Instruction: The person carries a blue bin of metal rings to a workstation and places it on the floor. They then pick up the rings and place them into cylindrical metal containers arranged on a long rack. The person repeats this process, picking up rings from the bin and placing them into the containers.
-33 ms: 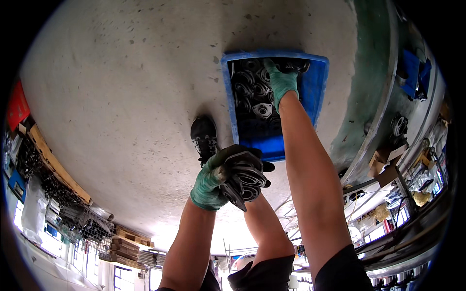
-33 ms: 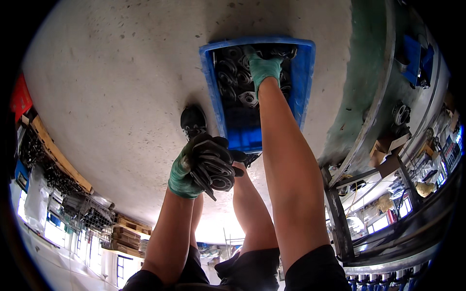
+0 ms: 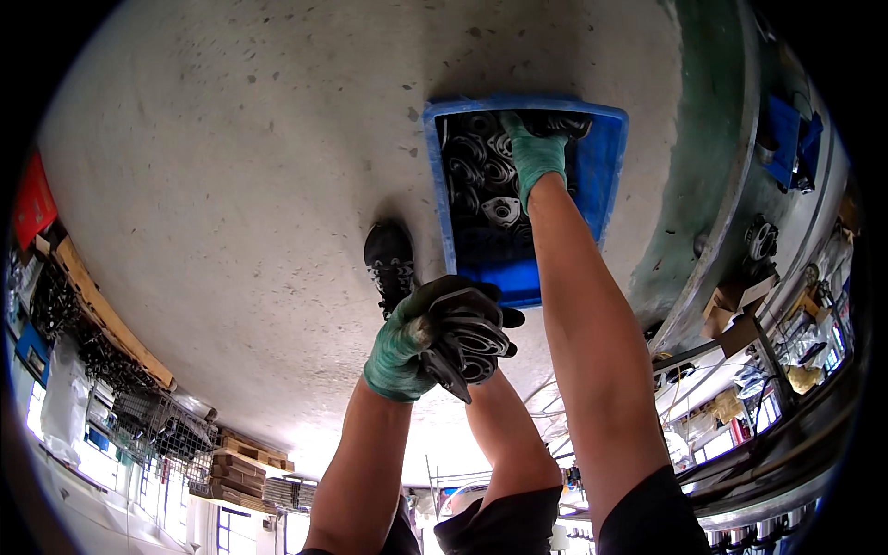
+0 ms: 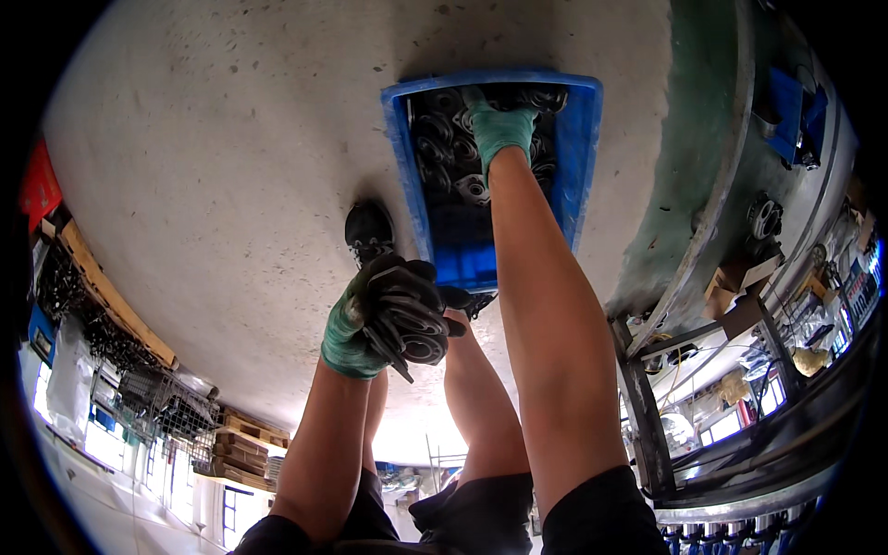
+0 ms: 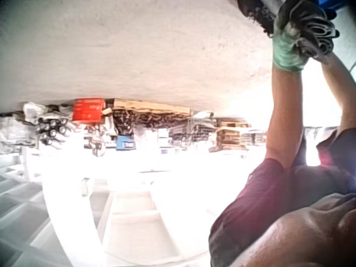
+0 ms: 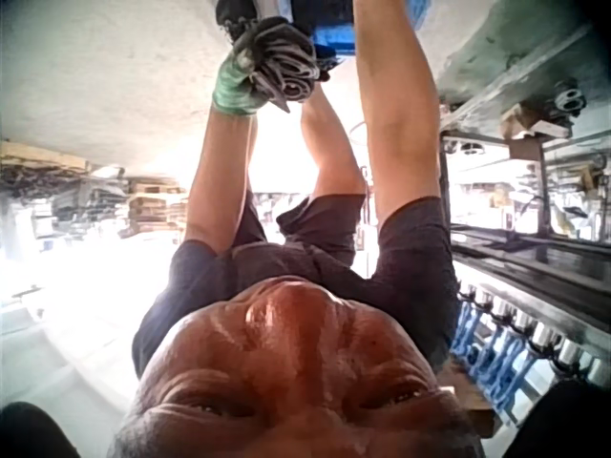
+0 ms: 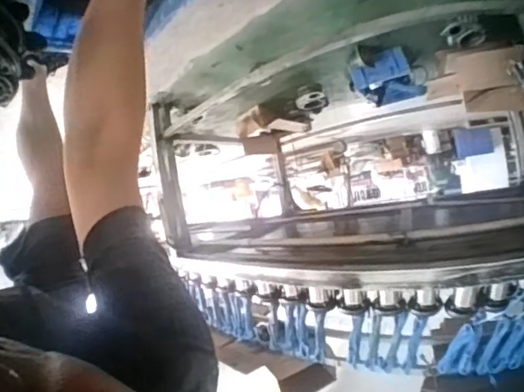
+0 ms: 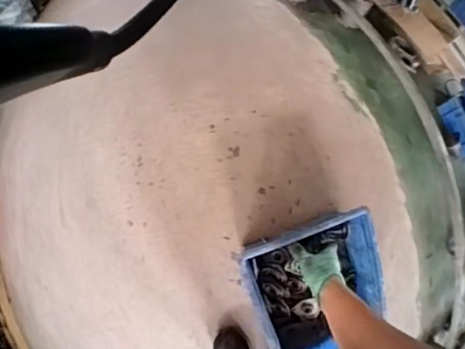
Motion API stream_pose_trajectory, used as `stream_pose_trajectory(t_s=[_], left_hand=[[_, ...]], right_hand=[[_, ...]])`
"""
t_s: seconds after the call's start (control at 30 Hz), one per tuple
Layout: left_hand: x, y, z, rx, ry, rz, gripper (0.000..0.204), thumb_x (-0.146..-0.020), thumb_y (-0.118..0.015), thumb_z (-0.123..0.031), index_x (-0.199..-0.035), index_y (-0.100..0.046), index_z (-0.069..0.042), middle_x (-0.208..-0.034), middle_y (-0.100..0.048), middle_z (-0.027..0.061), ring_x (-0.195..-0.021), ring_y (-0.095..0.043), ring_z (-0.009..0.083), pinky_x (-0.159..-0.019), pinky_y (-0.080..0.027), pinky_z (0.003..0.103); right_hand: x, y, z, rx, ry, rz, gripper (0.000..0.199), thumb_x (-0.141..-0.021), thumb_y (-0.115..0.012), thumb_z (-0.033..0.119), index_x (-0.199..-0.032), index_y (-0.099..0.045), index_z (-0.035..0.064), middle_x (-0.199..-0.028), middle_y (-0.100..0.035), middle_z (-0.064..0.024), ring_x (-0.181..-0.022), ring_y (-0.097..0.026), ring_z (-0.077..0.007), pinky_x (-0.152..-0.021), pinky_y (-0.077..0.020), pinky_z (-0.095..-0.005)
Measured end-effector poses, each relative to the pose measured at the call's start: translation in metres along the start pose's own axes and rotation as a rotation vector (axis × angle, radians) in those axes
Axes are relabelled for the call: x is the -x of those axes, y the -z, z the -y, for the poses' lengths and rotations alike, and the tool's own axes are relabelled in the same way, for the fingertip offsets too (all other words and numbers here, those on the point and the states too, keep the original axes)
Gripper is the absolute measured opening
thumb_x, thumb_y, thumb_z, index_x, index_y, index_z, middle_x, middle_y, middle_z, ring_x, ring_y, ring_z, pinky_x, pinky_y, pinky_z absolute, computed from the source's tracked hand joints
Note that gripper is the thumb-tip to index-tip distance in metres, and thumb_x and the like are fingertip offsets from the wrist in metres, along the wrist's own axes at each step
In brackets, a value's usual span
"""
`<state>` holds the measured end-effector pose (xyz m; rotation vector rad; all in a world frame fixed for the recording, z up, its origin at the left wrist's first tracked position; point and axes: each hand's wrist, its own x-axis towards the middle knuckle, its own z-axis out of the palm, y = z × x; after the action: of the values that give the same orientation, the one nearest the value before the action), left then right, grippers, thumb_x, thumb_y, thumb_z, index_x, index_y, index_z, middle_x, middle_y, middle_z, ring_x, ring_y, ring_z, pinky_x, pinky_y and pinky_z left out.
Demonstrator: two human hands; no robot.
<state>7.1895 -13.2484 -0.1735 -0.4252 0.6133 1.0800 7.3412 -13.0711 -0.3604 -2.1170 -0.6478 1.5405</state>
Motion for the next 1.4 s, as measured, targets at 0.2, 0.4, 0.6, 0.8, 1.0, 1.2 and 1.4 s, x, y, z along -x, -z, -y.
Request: stream_pose_trajectory(t_s=[0.2, 0.4, 0.6, 0.8, 1.0, 1.2, 1.4], left_hand=[[-0.004, 0.002, 0.001, 0.065, -0.005, 0.021, 0.086, -0.075, -0.087, -0.041, -0.139, -0.048, 0.003, -0.128, -0.06, 0.0248, -0.119, -0.063, 0.0427, -0.097, -0.057, 0.056], [-0.001, 0.004, 0.007, 0.048, -0.023, -0.027, 0.089, -0.075, -0.088, -0.042, -0.139, -0.048, 0.004, -0.127, -0.061, 0.0247, -0.116, -0.065, 0.0384, -0.095, -0.058, 0.051], [-0.002, -0.003, -0.002, -0.001, 0.037, 0.002, 0.092, -0.073, -0.088, -0.046, -0.136, -0.049, 0.008, -0.121, -0.064, 0.0239, -0.113, -0.067, 0.0368, -0.096, -0.058, 0.049], [-0.001, -0.007, -0.003, -0.037, -0.018, -0.044, 0.09, -0.075, -0.085, -0.048, -0.135, -0.049, 0.009, -0.118, -0.065, 0.0246, -0.117, -0.064, 0.0396, -0.096, -0.058, 0.051], [-0.008, -0.014, -0.003, 0.033, -0.008, 0.044, 0.09, -0.076, -0.085, -0.048, -0.135, -0.049, 0.009, -0.117, -0.065, 0.0258, -0.118, -0.063, 0.0444, -0.096, -0.057, 0.056], [-0.009, 0.0, -0.002, -0.002, 0.03, 0.047, 0.088, -0.073, -0.087, -0.045, -0.134, -0.05, 0.007, -0.12, -0.063, 0.0255, -0.115, -0.064, 0.0462, -0.095, -0.057, 0.057], [-0.012, 0.005, 0.009, 0.056, 0.011, -0.003, 0.086, -0.072, -0.088, -0.041, -0.135, -0.051, 0.005, -0.126, -0.062, 0.0264, -0.113, -0.065, 0.0444, -0.094, -0.058, 0.058]], right_hand=[[-0.017, -0.017, -0.016, -0.19, 0.175, 0.095, 0.079, -0.079, -0.084, 0.007, -0.144, -0.04, 0.0055, -0.149, -0.048, -0.0072, -0.135, -0.046, -0.0224, -0.115, -0.0399, -0.0411], [-0.044, -0.012, -0.029, -1.044, 0.069, 0.315, 0.084, -0.083, -0.079, 0.007, -0.151, -0.03, 0.0056, -0.146, -0.051, -0.0083, -0.133, -0.048, -0.0245, -0.116, -0.0376, -0.0427], [-0.032, -0.012, -0.012, -0.191, -0.054, -0.082, 0.079, -0.084, -0.08, 0.013, -0.148, -0.036, 0.0016, -0.144, -0.052, -0.0115, -0.129, -0.051, -0.0254, -0.111, -0.0418, -0.0385], [-0.006, -0.004, 0.007, -0.209, -0.205, 0.027, 0.052, -0.088, -0.077, 0.018, -0.133, -0.053, 0.0128, -0.121, -0.064, -0.0105, -0.106, -0.066, -0.026, -0.084, -0.061, -0.0495], [-0.021, 0.002, -0.03, -0.048, 0.041, 0.136, 0.069, -0.083, -0.083, 0.015, -0.141, -0.045, 0.0143, -0.129, -0.061, -0.0099, -0.115, -0.062, -0.0239, -0.088, -0.0587, -0.0465], [0.011, -0.029, 0.011, -0.046, -0.16, 0.215, 0.105, -0.075, -0.087, 0.006, -0.154, -0.018, 0.004, -0.149, -0.047, -0.0122, -0.137, -0.046, -0.0235, -0.117, -0.0364, -0.037], [0.032, -0.035, 0.03, -0.108, -0.217, 0.181, 0.096, -0.084, -0.08, 0.012, -0.156, -0.016, 0.0074, -0.152, -0.045, -0.0083, -0.141, -0.043, -0.0227, -0.118, -0.0347, -0.0365]])
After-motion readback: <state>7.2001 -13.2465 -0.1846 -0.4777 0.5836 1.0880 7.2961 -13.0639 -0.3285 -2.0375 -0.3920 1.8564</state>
